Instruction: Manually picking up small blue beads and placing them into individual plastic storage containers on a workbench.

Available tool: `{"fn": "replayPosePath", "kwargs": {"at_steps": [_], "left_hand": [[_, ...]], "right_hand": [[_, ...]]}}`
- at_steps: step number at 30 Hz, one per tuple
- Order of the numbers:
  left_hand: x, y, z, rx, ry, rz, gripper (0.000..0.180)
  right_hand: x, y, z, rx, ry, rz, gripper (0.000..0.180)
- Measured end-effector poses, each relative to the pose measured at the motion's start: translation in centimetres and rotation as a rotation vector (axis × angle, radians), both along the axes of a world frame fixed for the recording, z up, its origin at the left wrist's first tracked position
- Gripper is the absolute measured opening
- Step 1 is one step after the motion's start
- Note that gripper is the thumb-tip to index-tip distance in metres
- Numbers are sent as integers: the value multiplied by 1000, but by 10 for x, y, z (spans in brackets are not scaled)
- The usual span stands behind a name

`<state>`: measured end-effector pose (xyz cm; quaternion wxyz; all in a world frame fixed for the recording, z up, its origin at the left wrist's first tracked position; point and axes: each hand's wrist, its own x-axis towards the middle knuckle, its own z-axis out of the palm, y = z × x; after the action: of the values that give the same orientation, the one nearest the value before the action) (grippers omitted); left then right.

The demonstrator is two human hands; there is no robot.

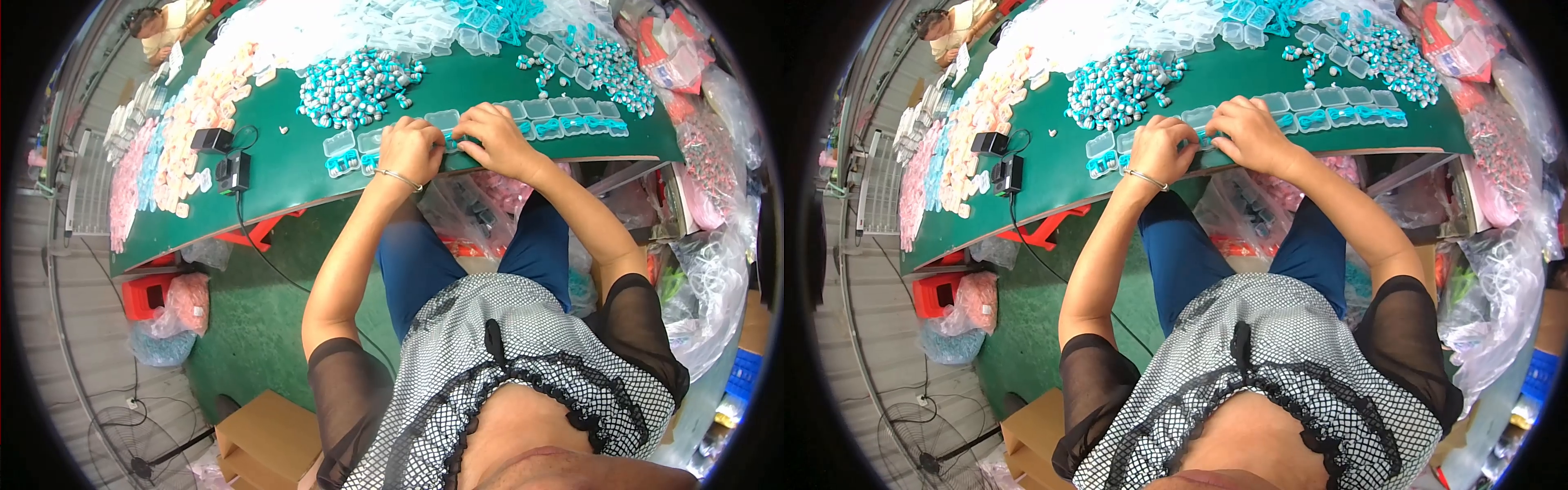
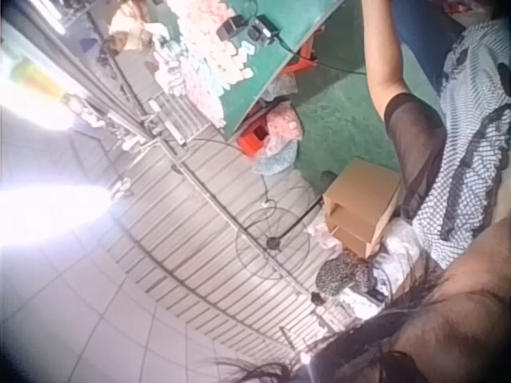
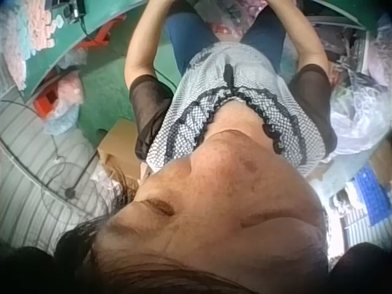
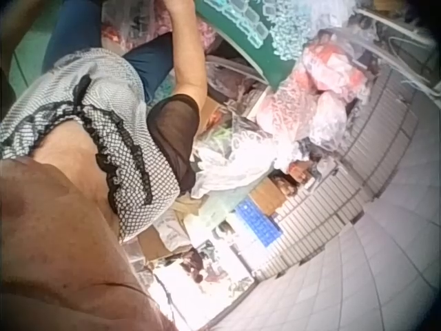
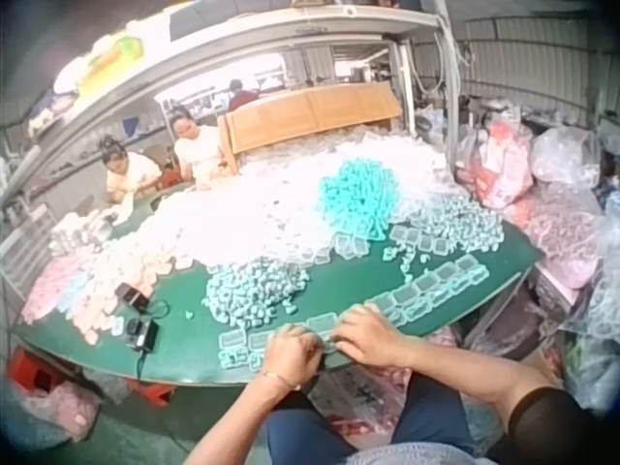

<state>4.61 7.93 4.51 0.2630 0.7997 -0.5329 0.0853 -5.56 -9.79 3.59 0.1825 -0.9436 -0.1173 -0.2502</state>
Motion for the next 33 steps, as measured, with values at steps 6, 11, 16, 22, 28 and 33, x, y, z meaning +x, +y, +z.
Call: {"fn": "replayPosePath", "kwargs": {"at_steps": [6, 11, 16, 22, 28, 33], "left_hand": [[21, 3, -1, -124, 103, 9, 8], [36, -1, -1, -104, 115, 68, 12], [53, -6, -4, -52, 110, 226, 16], [68, -28, -9, 191, -189, 362, 12], [73, -32, -13, 220, -197, 401, 7], [70, -24, -7, 21, -29, 278, 11]], "right_hand": [[-3, -1, 1, 125, -17, 5, 19], [-7, -3, 0, -6, -32, -19, 20], [-8, -5, 7, 48, -40, -34, 19], [-13, -39, 7, 116, 14, -51, 15], [-16, -97, 18, 310, -58, -168, 11], [-16, -162, 18, 359, -44, -423, 15]]}}
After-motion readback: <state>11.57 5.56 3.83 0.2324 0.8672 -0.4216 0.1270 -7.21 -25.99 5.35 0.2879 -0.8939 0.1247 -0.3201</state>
